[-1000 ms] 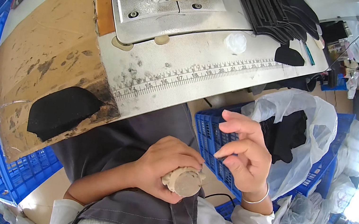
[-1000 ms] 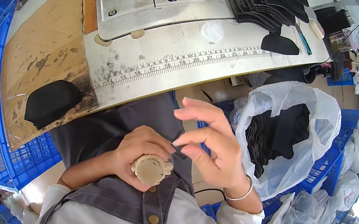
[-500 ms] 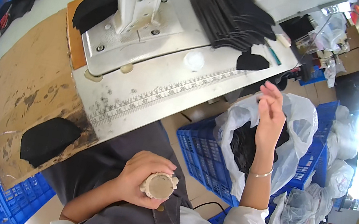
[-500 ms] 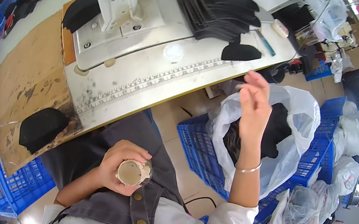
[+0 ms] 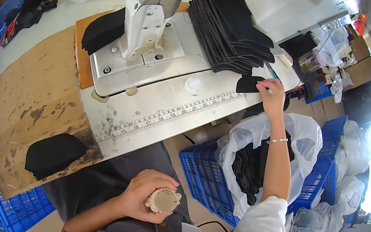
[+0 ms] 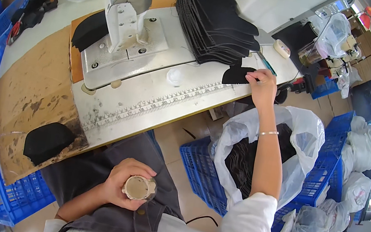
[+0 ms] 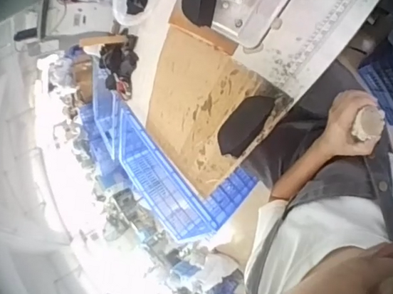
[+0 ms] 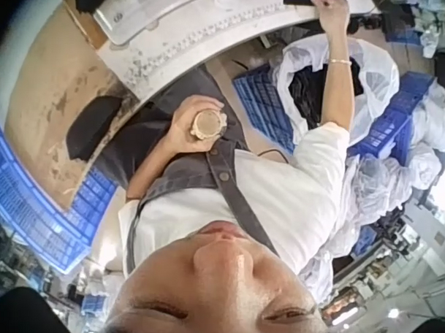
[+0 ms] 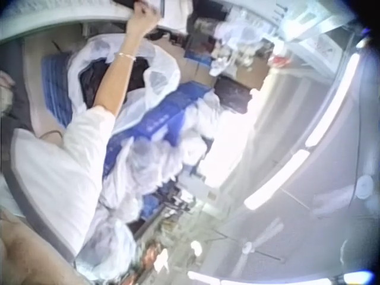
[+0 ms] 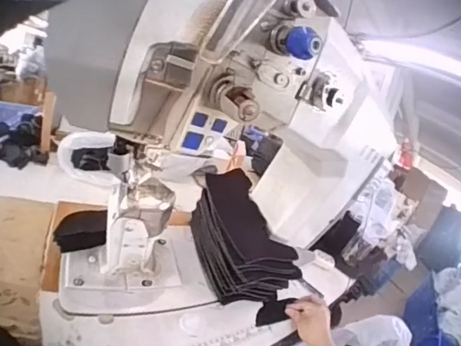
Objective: Apply adhesive to shoe components and arrange them on a workspace.
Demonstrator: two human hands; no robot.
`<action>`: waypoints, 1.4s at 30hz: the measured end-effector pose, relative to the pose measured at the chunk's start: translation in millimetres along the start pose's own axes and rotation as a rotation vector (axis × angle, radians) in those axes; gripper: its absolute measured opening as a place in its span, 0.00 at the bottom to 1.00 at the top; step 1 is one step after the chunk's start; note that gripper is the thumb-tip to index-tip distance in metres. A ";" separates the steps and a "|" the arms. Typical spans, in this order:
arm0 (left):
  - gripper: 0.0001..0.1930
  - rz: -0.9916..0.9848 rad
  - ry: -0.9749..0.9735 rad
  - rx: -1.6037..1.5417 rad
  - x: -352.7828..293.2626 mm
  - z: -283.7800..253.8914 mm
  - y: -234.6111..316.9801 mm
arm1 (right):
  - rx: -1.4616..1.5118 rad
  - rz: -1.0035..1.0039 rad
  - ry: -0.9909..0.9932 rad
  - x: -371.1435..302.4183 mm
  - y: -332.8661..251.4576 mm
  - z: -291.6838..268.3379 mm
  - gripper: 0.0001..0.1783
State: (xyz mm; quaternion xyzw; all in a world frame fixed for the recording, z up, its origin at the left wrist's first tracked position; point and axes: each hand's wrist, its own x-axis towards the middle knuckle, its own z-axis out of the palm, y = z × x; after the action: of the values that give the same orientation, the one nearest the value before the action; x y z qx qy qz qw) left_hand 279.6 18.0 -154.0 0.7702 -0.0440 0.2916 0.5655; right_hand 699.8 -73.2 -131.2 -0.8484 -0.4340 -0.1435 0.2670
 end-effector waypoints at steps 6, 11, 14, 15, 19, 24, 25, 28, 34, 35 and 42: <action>0.25 -0.030 0.033 -0.026 1.1 0.7 1.8 | -0.274 -0.137 -0.046 -15.8 -23.6 -3.0 0.14; 0.26 -0.021 0.013 -0.011 0.1 -0.8 4.8 | -0.442 -0.191 -0.030 -7.2 -29.7 -0.8 0.18; 0.26 -0.014 0.021 -0.006 -2.9 -1.0 3.3 | -0.412 -0.160 -0.161 -1.2 -26.8 -4.3 0.20; 0.25 -0.010 0.027 -0.007 -3.5 -0.9 3.2 | -0.412 -0.167 -0.162 -3.8 -25.6 -3.6 0.20; 0.25 0.005 0.042 -0.002 -2.9 -0.1 4.0 | -0.408 -0.290 -0.083 -14.1 -15.9 -4.2 0.19; 0.25 0.006 0.048 -0.001 -4.5 -1.7 3.5 | -0.362 -0.292 -0.139 -11.1 -18.7 -12.8 0.15; 0.25 0.006 0.049 -0.003 -3.6 -1.6 3.6 | -0.396 -0.311 -0.145 -7.4 -19.8 -14.3 0.13; 0.25 0.009 0.053 -0.003 -1.6 -1.0 4.3 | -0.493 -0.302 -0.312 15.2 -18.4 -18.6 0.10; 0.25 0.007 0.064 -0.002 -0.6 0.5 4.0 | -0.180 -0.091 -0.448 57.6 -13.5 -29.8 0.12; 0.25 0.011 0.066 0.000 -0.1 1.1 3.9 | -0.057 0.140 -0.531 64.8 -10.2 -31.7 0.12; 0.25 0.009 0.063 0.000 2.2 2.5 4.2 | 0.115 0.205 -0.796 92.8 8.3 -22.4 0.11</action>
State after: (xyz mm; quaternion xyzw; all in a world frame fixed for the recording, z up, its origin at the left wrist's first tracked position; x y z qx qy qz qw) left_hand 280.7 14.9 -149.8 0.7603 -0.0299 0.3184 0.5654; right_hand 760.4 -28.9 -71.6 -0.8602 -0.4241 0.2475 0.1380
